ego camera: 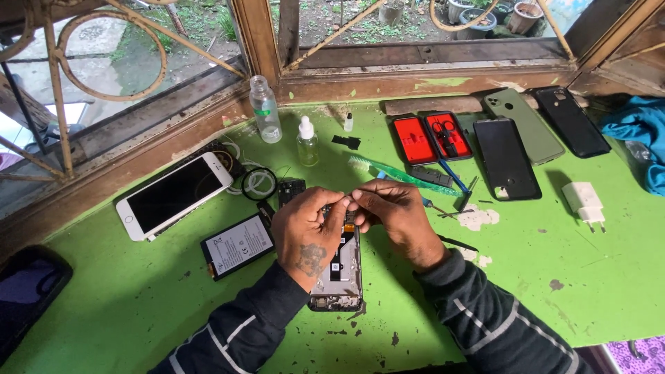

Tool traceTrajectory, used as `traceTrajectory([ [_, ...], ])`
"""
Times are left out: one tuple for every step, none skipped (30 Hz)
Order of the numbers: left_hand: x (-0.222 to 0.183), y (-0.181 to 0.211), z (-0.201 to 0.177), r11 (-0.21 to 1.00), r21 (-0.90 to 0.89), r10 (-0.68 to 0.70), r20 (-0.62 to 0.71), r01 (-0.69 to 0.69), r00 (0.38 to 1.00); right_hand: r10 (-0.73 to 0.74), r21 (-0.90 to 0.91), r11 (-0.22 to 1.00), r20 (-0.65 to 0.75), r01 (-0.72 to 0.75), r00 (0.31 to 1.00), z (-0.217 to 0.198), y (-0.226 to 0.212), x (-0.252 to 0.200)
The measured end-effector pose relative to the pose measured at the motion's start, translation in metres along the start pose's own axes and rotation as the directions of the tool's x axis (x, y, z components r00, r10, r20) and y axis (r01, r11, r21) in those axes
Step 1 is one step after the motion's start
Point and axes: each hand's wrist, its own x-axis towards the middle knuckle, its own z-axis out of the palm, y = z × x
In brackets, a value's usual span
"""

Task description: Repairing a smartphone by connecting internal ribbon cables to the motherboard on a repair bench.

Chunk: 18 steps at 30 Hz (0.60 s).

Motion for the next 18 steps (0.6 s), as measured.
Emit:
traceTrajectory([
  [0.0001, -0.0006, 0.0005, 1.0, 0.0, 0.0, -0.001, 0.0, 1.0, 0.0, 0.0, 1.0, 0.001, 0.0, 1.0, -0.0001, -0.0001, 0.0007],
  [0.0002, -0.0014, 0.0011, 1.0, 0.015, 0.018, -0.004, -0.018, 1.0, 0.001, 0.006, 1.0, -0.003, -0.001, 1.0, -0.0002, 0.0001, 0.0014],
  [-0.0006, -0.0022, 0.0016, 0.999, 0.031, 0.035, -0.005, -0.035, 0.999, 0.004, 0.012, 1.0, -0.008, -0.004, 1.0, -0.0005, 0.0008, 0.0015],
  [-0.001, -0.0029, 0.0019, 0.999, 0.031, 0.033, -0.005, -0.033, 0.999, 0.006, 0.012, 1.0, -0.008, -0.006, 1.0, -0.0009, 0.0012, 0.0016],
  [-0.0015, -0.0036, 0.0024, 0.999, 0.036, 0.04, -0.005, -0.04, 0.999, 0.005, 0.023, 1.0, -0.016, -0.005, 1.0, -0.0014, 0.0015, 0.0017],
  [-0.0019, -0.0042, 0.0028, 0.998, 0.041, 0.048, -0.005, -0.047, 0.999, 0.005, 0.034, 0.999, -0.024, -0.004, 1.0, -0.0018, 0.0018, 0.0017],
  [-0.002, -0.0044, 0.0021, 0.998, 0.042, 0.047, -0.005, -0.047, 0.999, 0.006, 0.034, 0.999, -0.023, -0.005, 1.0, -0.0022, 0.0015, 0.0018],
  [-0.002, -0.0044, 0.0013, 0.998, 0.045, 0.048, 0.001, -0.048, 0.999, 0.026, 0.024, 0.999, -0.028, -0.026, 0.999, -0.0026, 0.001, 0.0019],
  [-0.0015, -0.0042, 0.0007, 0.998, 0.048, 0.051, 0.007, -0.051, 0.999, 0.046, 0.013, 0.999, -0.033, -0.045, 0.998, -0.0031, 0.0001, 0.0022],
  [-0.0022, -0.0052, 0.0011, 0.998, 0.048, 0.051, 0.006, -0.051, 0.999, 0.046, 0.013, 0.999, -0.032, -0.045, 0.998, -0.0033, 0.0004, 0.002],
  [-0.0021, -0.0061, 0.0018, 0.997, 0.049, 0.053, 0.002, -0.053, 0.999, 0.052, 0.019, 0.998, -0.025, -0.051, 0.998, -0.0036, 0.0002, 0.0023],
  [-0.0021, -0.0071, 0.0026, 0.997, 0.05, 0.056, -0.001, -0.056, 0.998, 0.058, 0.025, 0.998, -0.017, -0.058, 0.998, -0.004, 0.0001, 0.0026],
  [-0.0019, -0.0068, 0.003, 0.997, 0.05, 0.056, -0.001, -0.056, 0.998, 0.058, 0.025, 0.998, -0.017, -0.057, 0.998, -0.0032, -0.0008, 0.0024],
  [-0.0017, -0.0066, 0.0034, 0.997, 0.052, 0.062, -0.004, -0.061, 0.998, 0.056, 0.032, 0.998, -0.022, -0.055, 0.998, -0.0025, -0.0015, 0.0023],
  [-0.0023, -0.0064, 0.0038, 0.996, 0.054, 0.066, -0.008, -0.065, 0.998, 0.055, 0.037, 0.998, -0.027, -0.054, 0.998, -0.0018, -0.0019, 0.0018],
  [-0.0024, -0.0063, 0.0037, 0.996, 0.054, 0.064, -0.008, -0.064, 0.998, 0.056, 0.037, 0.998, -0.027, -0.055, 0.998, -0.0032, -0.0003, 0.0029],
  [-0.0025, -0.0063, 0.0036, 0.996, 0.057, 0.071, -0.007, -0.07, 0.997, 0.045, 0.034, 0.998, -0.022, -0.044, 0.999, -0.0045, 0.0013, 0.004],
  [-0.0026, -0.0063, 0.0034, 0.995, 0.06, 0.077, -0.006, -0.077, 0.997, 0.034, 0.032, 0.999, -0.017, -0.034, 0.999, -0.0059, 0.003, 0.0051],
])
